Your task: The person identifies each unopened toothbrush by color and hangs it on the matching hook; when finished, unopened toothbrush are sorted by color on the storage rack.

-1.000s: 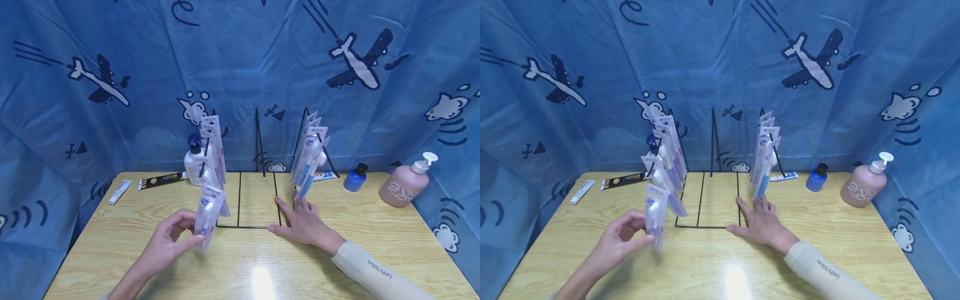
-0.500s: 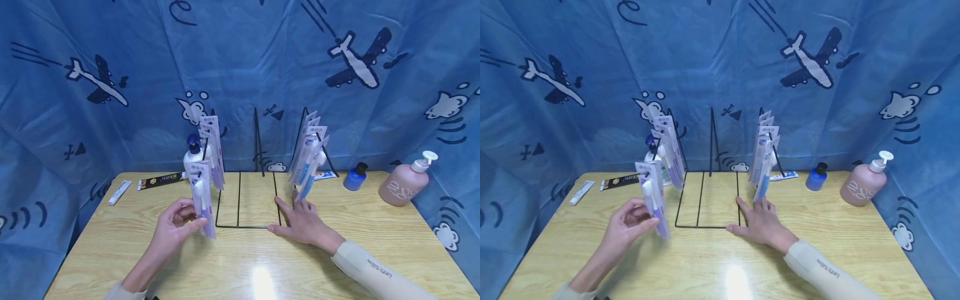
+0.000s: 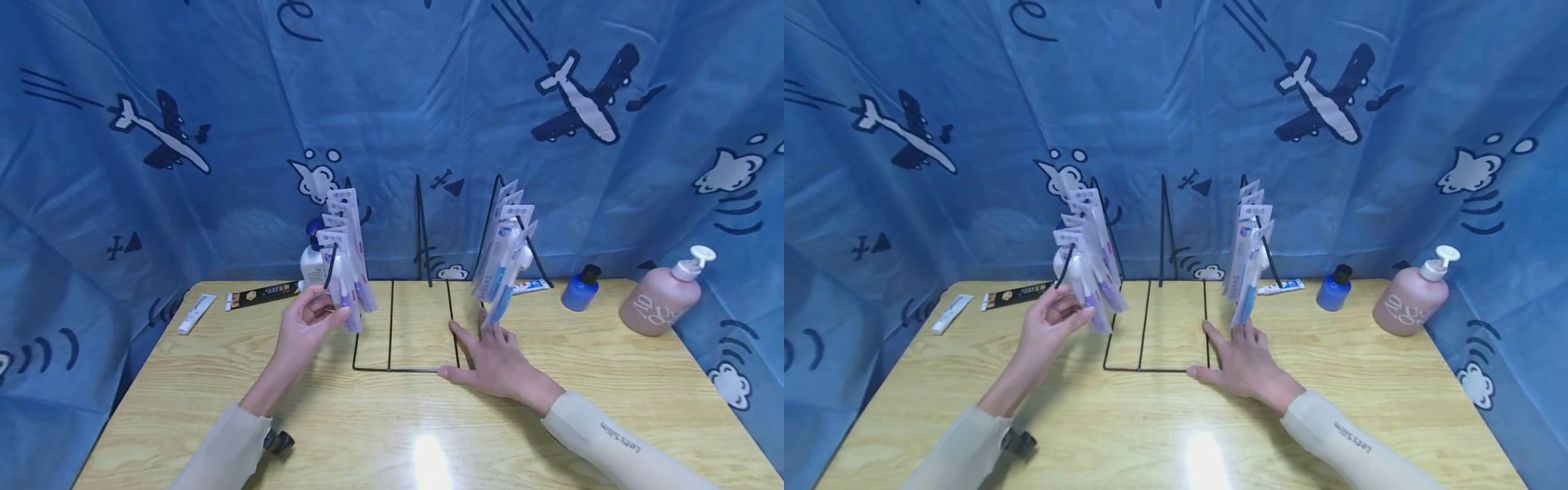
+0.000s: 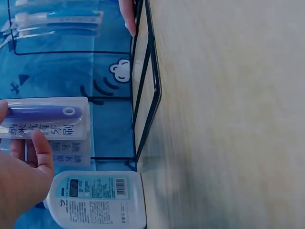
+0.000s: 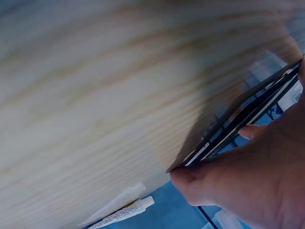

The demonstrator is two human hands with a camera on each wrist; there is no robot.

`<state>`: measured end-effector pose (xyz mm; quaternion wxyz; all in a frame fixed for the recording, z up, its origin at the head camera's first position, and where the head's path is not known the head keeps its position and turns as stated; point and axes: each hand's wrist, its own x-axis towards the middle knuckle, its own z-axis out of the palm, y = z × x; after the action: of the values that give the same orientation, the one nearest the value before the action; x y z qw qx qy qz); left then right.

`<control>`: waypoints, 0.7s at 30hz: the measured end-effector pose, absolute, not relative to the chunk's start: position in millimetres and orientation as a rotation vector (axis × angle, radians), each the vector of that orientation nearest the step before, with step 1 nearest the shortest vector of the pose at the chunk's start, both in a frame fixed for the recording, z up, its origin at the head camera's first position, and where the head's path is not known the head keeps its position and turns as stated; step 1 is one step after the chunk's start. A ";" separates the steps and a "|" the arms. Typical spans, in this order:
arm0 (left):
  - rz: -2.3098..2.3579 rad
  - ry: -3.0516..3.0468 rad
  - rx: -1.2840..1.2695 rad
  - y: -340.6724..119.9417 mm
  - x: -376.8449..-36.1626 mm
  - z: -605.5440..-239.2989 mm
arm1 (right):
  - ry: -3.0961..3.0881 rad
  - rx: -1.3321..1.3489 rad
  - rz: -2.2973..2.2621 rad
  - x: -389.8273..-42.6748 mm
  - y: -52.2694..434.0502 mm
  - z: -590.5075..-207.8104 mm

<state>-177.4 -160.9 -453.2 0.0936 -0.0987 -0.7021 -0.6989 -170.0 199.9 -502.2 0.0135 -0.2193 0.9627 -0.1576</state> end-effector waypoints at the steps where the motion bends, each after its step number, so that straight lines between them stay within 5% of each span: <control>1: -2.078 -2.082 -0.286 -159.7 -181.4 -452.9 | 3.007 -0.690 -0.501 -170.8 200.1 -505.0; 10: -2.079 -2.063 -0.320 -159.6 -195.8 -454.7 | 2.990 -0.682 -0.485 -168.8 198.7 -498.7; 21: -1.510 -2.461 -0.314 -178.0 -161.5 -454.9 | 2.983 -0.743 -0.625 -127.7 251.5 -467.7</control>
<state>-161.5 -178.0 -454.9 0.1186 -0.1073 -0.8414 -0.5163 -127.7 251.5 -467.7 0.0023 -0.2370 0.9509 -0.1991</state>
